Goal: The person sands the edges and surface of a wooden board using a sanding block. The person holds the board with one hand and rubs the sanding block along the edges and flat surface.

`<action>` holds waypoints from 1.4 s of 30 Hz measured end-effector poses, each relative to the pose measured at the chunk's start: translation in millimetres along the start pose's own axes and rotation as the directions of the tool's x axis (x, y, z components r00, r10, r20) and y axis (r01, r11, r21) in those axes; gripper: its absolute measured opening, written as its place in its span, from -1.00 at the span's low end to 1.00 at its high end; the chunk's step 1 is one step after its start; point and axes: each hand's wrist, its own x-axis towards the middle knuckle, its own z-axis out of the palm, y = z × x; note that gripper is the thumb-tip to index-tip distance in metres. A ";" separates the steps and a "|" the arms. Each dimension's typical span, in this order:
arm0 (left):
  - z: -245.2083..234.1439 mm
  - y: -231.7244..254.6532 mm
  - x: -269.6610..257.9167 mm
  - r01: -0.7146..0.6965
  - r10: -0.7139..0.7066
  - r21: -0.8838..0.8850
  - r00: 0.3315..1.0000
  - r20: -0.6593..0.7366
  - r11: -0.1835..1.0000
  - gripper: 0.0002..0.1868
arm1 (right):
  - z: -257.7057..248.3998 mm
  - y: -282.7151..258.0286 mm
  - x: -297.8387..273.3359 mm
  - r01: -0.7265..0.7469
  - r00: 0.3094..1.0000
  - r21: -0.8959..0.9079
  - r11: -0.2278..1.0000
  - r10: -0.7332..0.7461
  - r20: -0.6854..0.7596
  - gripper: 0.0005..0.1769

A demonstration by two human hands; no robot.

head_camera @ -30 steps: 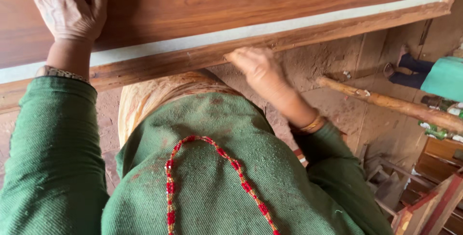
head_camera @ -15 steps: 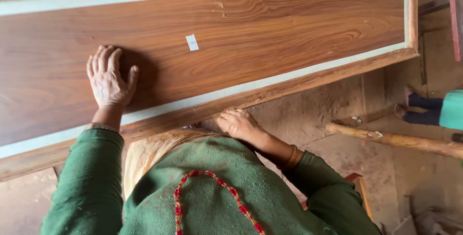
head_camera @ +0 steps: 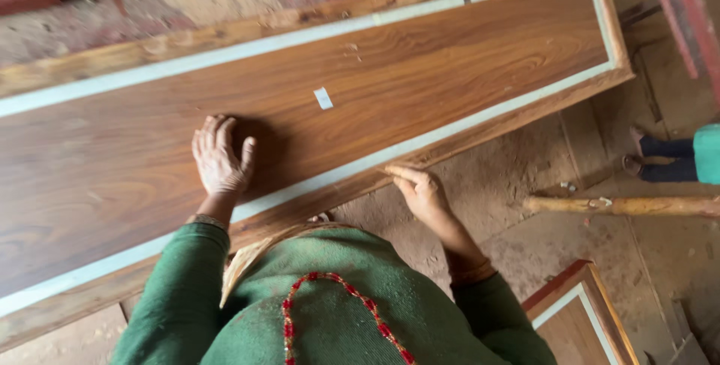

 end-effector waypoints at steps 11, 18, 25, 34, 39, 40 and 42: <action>-80.3 -83.5 22.6 0.078 -0.084 -0.323 0.996 -0.004 0.943 -0.64 | 69.3 -67.0 -24.5 -0.192 0.980 0.172 0.966 0.197 -0.015 -0.69; -138.4 -144.0 4.8 -0.072 0.065 0.205 0.997 0.040 0.976 -0.43 | 137.2 -84.8 -31.9 -0.279 0.960 0.385 0.880 0.270 0.079 -0.66; -126.1 -157.7 1.8 -0.035 0.023 0.122 0.995 0.096 0.992 -0.41 | 179.8 -123.3 -35.8 -0.377 0.923 0.600 0.705 0.341 0.178 -0.62; -122.1 -165.0 8.2 -0.049 0.041 0.076 0.993 0.107 0.996 -0.41 | 220.7 -137.3 -47.6 -0.391 0.871 0.836 0.386 0.448 0.201 -0.65; -115.9 -167.6 1.8 -0.056 0.049 0.101 0.996 0.078 0.993 -0.41 | 202.2 -147.3 -26.5 -0.309 0.926 0.870 0.384 0.330 0.183 -0.66; -115.9 -168.8 5.8 -0.054 0.044 0.120 0.996 0.081 0.991 -0.41 | 198.7 -152.5 -15.1 -0.295 0.930 0.885 0.361 0.320 0.180 -0.67; -113.6 -168.8 8.2 -0.054 0.039 0.157 0.995 0.095 0.986 -0.40 | 188.5 -158.2 2.6 -0.306 0.924 0.849 0.431 0.348 0.156 -0.73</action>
